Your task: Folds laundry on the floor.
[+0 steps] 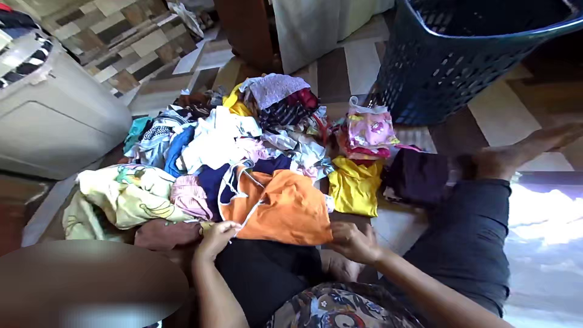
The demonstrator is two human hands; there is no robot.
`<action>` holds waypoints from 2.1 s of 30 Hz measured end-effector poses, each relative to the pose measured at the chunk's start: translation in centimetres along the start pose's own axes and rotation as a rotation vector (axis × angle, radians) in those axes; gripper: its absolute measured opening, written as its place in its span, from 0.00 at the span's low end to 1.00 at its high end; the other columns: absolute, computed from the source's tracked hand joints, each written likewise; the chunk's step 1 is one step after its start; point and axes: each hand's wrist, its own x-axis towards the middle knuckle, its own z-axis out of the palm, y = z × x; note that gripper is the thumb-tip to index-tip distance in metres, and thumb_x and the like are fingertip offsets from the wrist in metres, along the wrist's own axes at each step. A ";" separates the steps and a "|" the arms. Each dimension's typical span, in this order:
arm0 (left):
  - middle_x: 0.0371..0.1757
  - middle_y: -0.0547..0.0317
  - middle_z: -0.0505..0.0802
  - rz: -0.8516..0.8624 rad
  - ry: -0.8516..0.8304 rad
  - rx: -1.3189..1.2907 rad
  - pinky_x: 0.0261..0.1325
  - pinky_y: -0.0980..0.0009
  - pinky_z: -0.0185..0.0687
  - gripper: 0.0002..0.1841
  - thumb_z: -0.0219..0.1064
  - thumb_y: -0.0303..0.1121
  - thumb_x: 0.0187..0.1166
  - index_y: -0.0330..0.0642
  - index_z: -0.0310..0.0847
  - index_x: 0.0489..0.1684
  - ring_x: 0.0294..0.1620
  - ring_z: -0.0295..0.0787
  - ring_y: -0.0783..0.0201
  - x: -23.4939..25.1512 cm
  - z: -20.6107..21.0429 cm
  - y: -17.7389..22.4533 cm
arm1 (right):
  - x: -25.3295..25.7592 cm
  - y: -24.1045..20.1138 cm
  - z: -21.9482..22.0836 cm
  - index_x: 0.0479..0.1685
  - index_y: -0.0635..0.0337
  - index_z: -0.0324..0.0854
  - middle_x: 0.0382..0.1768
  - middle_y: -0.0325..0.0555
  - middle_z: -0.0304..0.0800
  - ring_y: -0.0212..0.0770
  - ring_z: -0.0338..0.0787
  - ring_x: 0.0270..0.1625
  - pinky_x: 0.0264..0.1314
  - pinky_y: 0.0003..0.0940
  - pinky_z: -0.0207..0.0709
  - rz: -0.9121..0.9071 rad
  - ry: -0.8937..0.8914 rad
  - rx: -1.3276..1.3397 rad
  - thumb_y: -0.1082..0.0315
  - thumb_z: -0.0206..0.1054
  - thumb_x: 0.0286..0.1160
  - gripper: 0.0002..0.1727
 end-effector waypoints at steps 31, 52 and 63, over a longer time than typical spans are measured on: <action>0.61 0.42 0.86 -0.181 0.205 -0.663 0.55 0.51 0.84 0.24 0.51 0.47 0.92 0.40 0.69 0.77 0.53 0.86 0.51 15.7 4.7 5.5 | 0.7 0.4 3.8 0.54 0.55 0.94 0.62 0.49 0.93 0.59 0.82 0.74 0.75 0.69 0.63 0.303 -0.461 -0.175 0.64 0.60 0.83 0.15; 0.25 0.63 0.83 0.147 -0.072 0.065 0.35 0.71 0.73 0.24 0.70 0.30 0.74 0.34 0.79 0.71 0.23 0.71 0.73 0.8 -1.6 2.7 | 0.6 -1.5 -0.9 0.31 0.63 0.90 0.32 0.30 0.91 0.16 0.85 0.40 0.47 0.17 0.79 0.050 0.002 0.586 0.69 0.65 0.76 0.10; 0.47 0.37 0.92 0.145 0.215 0.109 0.55 0.42 0.81 0.20 0.67 0.29 0.82 0.33 0.78 0.71 0.47 0.89 0.43 10.3 -1.0 9.6 | 10.7 0.8 -4.9 0.61 0.70 0.79 0.45 0.50 0.89 0.36 0.89 0.44 0.53 0.37 0.84 0.617 0.448 0.783 0.69 0.54 0.91 0.15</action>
